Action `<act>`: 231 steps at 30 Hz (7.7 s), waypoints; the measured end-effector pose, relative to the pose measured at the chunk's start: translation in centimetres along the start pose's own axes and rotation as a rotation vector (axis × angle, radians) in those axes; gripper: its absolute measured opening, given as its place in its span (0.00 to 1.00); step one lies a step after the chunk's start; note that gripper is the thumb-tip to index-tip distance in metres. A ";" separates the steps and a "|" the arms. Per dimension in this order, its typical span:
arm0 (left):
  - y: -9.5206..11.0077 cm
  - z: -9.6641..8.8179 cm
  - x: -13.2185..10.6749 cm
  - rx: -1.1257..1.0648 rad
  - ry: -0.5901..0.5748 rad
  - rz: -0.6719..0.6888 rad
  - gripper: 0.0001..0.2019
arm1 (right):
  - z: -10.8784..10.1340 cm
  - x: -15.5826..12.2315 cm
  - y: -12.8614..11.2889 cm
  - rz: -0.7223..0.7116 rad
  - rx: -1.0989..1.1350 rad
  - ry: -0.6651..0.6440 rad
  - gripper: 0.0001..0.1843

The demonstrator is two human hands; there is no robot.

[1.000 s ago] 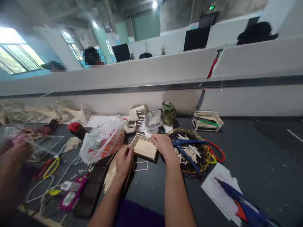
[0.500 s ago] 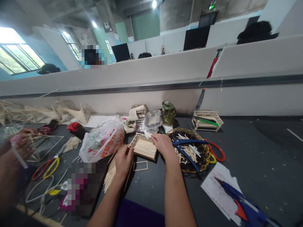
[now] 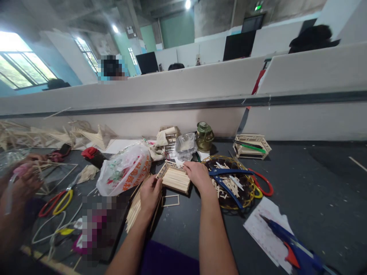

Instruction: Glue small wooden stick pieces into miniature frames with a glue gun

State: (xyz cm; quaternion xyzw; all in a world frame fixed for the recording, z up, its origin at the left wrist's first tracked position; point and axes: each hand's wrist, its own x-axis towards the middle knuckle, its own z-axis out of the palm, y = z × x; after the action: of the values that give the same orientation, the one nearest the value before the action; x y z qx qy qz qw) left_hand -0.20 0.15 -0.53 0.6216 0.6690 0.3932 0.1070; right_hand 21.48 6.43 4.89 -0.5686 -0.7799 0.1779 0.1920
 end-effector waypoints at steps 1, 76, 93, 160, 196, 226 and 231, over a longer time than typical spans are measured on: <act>0.0 0.0 0.0 0.004 0.000 -0.001 0.14 | 0.0 0.0 0.0 -0.001 0.000 -0.001 0.11; 0.1 0.2 0.0 0.025 0.011 0.001 0.13 | -0.1 0.0 0.1 0.000 0.015 -0.006 0.13; -0.2 0.2 -0.1 0.042 0.011 -0.004 0.14 | 0.1 -0.1 0.1 -0.014 0.003 0.018 0.11; -0.1 0.1 0.0 0.037 -0.005 0.006 0.14 | 0.2 0.0 0.1 -0.007 0.003 0.000 0.13; -0.1 0.2 0.0 0.028 0.004 0.009 0.14 | 0.1 0.0 0.0 -0.007 0.003 0.003 0.12; 0.1 0.1 0.0 0.008 -0.011 -0.006 0.14 | 0.2 0.1 0.2 -0.012 0.018 -0.004 0.12; -0.1 0.2 0.0 0.015 -0.012 -0.004 0.14 | 0.1 0.1 0.1 -0.010 0.019 -0.006 0.12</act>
State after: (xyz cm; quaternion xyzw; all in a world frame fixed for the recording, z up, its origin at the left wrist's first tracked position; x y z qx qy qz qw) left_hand -0.18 0.23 -0.72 0.6232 0.6727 0.3842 0.1072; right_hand 21.50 6.52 4.75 -0.5623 -0.7816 0.1859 0.1961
